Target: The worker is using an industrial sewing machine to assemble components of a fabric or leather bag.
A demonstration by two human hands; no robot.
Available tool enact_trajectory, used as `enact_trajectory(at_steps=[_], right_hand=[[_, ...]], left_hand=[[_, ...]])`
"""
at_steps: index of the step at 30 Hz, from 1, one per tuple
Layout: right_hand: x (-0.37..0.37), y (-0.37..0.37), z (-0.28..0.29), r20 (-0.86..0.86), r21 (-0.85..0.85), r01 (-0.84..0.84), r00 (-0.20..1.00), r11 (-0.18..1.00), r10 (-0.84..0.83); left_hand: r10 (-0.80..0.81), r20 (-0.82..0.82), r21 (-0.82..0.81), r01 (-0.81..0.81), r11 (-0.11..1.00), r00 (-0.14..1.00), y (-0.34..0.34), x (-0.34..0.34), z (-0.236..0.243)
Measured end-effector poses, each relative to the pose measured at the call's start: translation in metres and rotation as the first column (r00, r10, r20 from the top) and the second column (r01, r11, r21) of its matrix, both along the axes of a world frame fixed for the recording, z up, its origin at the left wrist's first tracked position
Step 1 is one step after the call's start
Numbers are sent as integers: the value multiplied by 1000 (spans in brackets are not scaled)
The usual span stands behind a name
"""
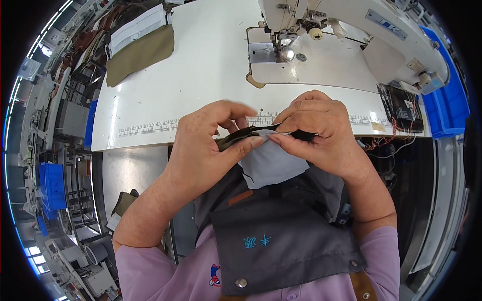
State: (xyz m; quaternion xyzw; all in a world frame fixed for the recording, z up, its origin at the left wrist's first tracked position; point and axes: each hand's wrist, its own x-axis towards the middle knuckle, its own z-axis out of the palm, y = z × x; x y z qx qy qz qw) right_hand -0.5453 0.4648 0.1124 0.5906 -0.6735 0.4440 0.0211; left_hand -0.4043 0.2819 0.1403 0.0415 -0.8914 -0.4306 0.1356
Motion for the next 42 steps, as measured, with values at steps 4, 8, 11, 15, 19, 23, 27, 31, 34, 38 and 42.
enact_trajectory(at_steps=[4, 8, 11, 15, 19, 23, 27, 31, 34, 38, 42], right_hand=[[0, 0, 4, -20, -1, -13, 1000, 1000, 13], [-1, -1, 2, -9, -18, -3, 1000, 1000, 2], [-2, 0, 1, 7, 7, -5, 1000, 1000, 5], [0, -3, 5, -135, -47, 97, 986, 994, -102], [10, 8, 5, -382, -135, 301, 863, 944, -330], [18, 9, -5, -285, -52, 321, 903, 946, -322], [20, 10, -15, -174, -78, 331, 924, 940, -340], [20, 12, -25, -151, -66, 314, 935, 947, -320], [19, 17, -10, -141, -11, 284, 949, 959, -282], [22, 8, 3, -103, -120, 311, 941, 943, -324], [14, 1, 2, -260, -121, 260, 923, 958, -284]], left_hand=[[-65, -23, 74, 66, 995, 998, -8, 1, -13], [-74, -116, 74, 83, 994, 991, -8, -2, -16], [-93, -131, 53, 100, 994, 987, -7, -3, -13], [-66, -63, 67, 70, 995, 996, -11, -3, -10], [4, 19, 170, -7, 985, 1000, -12, -2, -13], [29, 15, 254, -32, 967, 999, -9, -3, -13], [110, -50, 561, -64, 825, 993, -9, -3, -24], [120, -89, 466, -65, 882, 989, -6, -4, -33], [94, -90, 419, -48, 907, 992, -3, -3, -27], [83, -90, 287, -54, 956, 993, 4, -4, -27], [69, -149, 258, -28, 966, 986, 4, -5, -27]])
